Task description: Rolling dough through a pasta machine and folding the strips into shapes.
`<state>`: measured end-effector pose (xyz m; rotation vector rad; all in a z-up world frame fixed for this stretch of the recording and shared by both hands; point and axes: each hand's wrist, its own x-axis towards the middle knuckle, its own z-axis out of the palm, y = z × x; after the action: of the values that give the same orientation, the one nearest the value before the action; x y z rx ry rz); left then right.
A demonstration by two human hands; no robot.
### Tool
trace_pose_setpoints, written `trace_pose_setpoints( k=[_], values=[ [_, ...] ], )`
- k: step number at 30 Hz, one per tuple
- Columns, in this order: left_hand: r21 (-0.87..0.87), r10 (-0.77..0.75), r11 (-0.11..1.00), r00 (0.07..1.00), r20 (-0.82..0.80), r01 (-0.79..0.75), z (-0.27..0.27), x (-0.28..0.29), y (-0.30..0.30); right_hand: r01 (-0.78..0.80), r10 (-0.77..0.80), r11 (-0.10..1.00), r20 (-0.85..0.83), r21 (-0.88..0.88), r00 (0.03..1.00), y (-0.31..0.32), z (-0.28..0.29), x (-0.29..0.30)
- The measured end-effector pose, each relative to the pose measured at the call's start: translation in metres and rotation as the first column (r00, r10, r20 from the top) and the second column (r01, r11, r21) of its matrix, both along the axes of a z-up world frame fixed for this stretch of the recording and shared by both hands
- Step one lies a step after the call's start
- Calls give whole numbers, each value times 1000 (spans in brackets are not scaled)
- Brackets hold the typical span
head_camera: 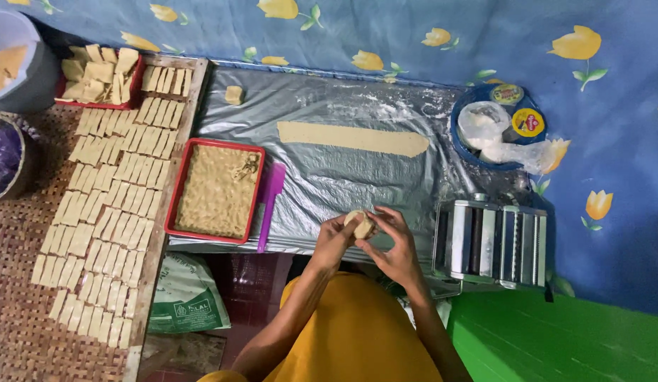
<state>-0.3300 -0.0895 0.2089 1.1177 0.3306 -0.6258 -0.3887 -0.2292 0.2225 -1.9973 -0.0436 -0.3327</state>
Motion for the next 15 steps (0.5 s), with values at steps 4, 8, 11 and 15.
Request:
trace_pose_setpoints(
  k=[4,8,11,15],
  values=[
    [-9,-4,1000,1000,-23,4,37,-5,-1,5,-4,1000,15,-30,1000,1,-5,-3],
    [-43,-97,995,995,-31,95,16,-8,-1,68,-69,998,49,11,996,-1,0,-1],
    [-14,-172,985,985,22,173,33,-9,4,99,-97,995,73,-14,993,-1,-4,-1],
    [152,-203,973,958,200,175,28,-12,2,121,-117,992,96,-39,988,5,-4,-4]
  ],
)
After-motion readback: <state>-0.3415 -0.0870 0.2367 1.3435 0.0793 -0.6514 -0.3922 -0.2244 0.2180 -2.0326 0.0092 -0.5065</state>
